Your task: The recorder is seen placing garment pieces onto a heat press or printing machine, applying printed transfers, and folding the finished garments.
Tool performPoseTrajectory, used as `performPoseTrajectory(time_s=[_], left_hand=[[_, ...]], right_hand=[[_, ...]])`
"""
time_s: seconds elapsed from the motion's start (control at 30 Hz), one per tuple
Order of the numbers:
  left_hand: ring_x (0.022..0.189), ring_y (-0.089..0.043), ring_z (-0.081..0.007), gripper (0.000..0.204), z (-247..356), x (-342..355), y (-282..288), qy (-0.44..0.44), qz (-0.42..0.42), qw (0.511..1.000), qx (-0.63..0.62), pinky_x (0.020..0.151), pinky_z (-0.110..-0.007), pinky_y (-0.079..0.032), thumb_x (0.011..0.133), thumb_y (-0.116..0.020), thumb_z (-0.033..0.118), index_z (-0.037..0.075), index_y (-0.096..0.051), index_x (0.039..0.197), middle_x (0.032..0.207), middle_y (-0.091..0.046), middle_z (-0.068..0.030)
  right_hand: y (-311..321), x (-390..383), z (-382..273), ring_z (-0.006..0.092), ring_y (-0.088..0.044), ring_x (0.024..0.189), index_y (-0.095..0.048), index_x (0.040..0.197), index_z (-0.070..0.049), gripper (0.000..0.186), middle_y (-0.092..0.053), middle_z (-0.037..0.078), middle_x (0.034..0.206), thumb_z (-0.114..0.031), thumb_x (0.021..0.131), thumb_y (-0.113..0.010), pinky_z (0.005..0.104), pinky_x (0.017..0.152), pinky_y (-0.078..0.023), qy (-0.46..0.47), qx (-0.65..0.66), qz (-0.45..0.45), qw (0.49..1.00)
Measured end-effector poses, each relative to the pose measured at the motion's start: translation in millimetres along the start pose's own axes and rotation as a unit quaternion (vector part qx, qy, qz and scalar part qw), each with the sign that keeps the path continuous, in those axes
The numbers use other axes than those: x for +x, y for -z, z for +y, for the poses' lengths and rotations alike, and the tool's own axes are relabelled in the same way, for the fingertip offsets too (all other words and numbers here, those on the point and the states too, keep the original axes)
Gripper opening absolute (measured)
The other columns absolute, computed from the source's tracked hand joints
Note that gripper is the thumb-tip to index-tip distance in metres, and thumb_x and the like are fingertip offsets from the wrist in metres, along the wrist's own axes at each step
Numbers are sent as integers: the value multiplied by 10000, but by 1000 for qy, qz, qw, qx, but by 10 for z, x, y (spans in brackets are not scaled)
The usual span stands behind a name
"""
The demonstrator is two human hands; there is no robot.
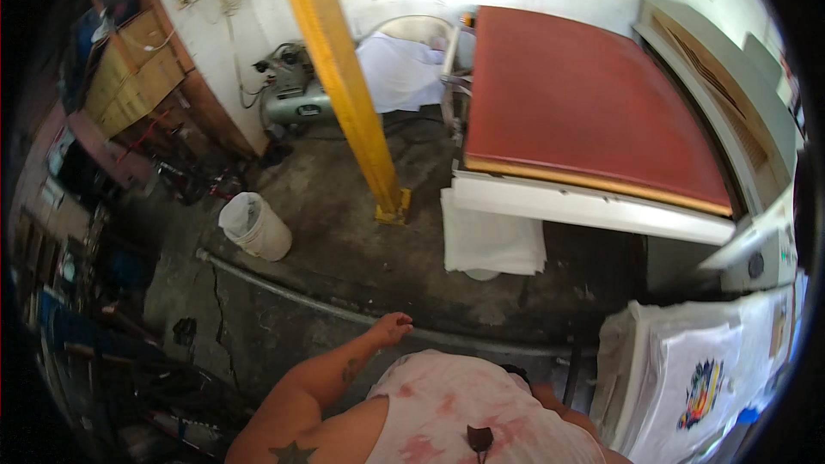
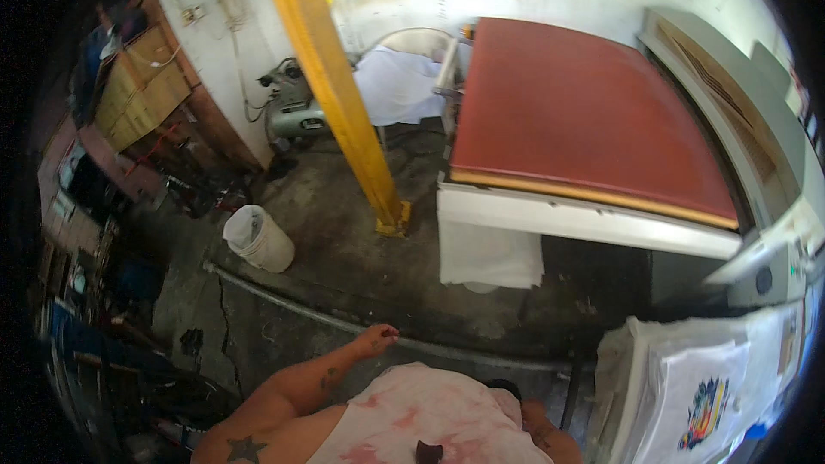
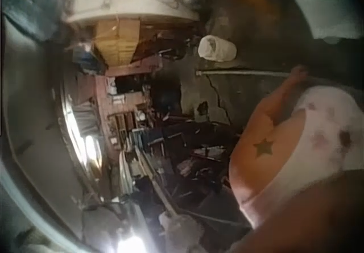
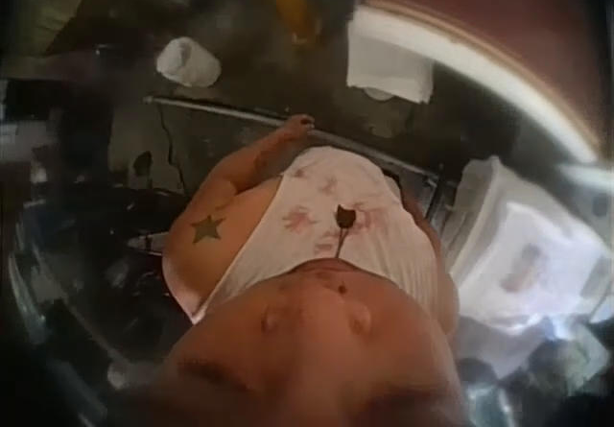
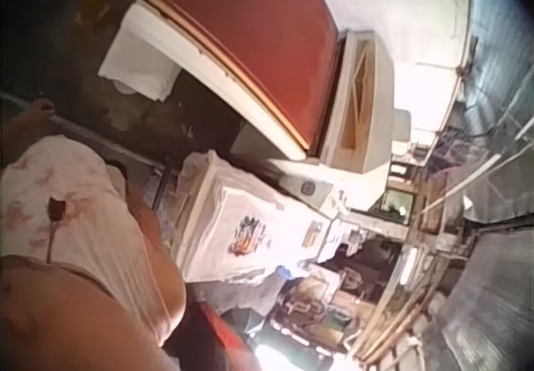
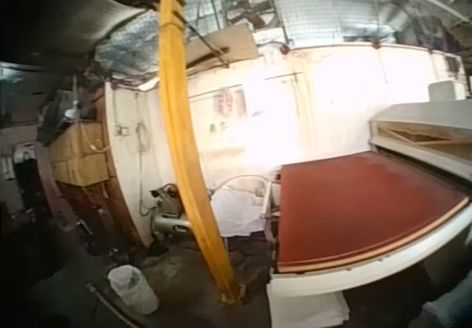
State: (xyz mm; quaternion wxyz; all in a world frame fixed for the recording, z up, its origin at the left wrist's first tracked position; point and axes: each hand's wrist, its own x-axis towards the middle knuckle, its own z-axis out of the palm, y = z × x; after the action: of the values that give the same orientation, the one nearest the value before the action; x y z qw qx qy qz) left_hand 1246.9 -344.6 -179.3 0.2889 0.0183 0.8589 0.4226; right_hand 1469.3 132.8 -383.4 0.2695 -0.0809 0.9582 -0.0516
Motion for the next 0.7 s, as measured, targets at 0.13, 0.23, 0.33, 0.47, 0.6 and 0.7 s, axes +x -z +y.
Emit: performPoseTrajectory(time_s=[0.13, 0.23, 0.33, 0.47, 0.6, 0.7], left_hand=[[839, -585, -151, 348, -236, -391, 362, 87, 47, 974, -205, 784, -297, -468, 833, -621, 240, 22, -578, 1101, 952, -630, -72], [809, -569, -127, 331, -69, -380, 537, 132, 34, 959, -250, 757, -282, -466, 849, -610, 224, 25, -572, 1111, 941, -619, -47], [866, -552, -139, 337, -263, -234, 854, 145, 7, 959, -244, 771, -287, -457, 868, -602, 224, 58, -549, 1156, 1008, -594, -46], [889, -557, -145, 352, -339, 165, 1640, 143, 42, 942, -300, 784, -290, -460, 868, -596, 219, 56, -531, 1172, 1011, -590, -47], [909, -564, -153, 353, -359, 771, 2740, 150, 139, 924, -324, 801, -304, -462, 874, -584, 236, 46, -534, 1167, 1008, -597, -48], [944, -589, -219, 338, -382, 1191, 3445, 159, 181, 952, -187, 837, -330, -453, 859, -589, 268, 43, -578, 1110, 1031, -619, -102]], right_hand=[[987, 1444, -530, 315, -622, 811, -662, 839, -62, 183, -637, 169, 868, -193, 749, -571, 413, 708, -493, 55, 125, 24, 990], [1248, 2298, -626, 289, -629, 751, -650, 773, -35, 208, -637, 169, 819, -223, 752, -563, 423, 651, -483, 41, 293, 80, 952], [1884, 2933, -1138, 275, -628, 794, -658, 819, -38, 240, -647, 158, 854, -258, 772, -575, 418, 669, -479, 2, 356, 65, 932], [1902, 3685, -1642, 277, -625, 863, -665, 920, -53, 311, -655, 150, 894, -324, 773, -630, 406, 704, -476, 226, -124, -104, 961], [1497, 4644, -1389, 320, -620, 879, -659, 936, -68, 315, -656, 141, 896, -331, 776, -597, 429, 718, -482, 113, 160, -148, 969], [2252, 4885, -1767, 340, -621, 827, -666, 866, -97, 293, -659, 117, 848, -359, 781, -567, 438, 678, -484, 239, 12, -134, 962]])
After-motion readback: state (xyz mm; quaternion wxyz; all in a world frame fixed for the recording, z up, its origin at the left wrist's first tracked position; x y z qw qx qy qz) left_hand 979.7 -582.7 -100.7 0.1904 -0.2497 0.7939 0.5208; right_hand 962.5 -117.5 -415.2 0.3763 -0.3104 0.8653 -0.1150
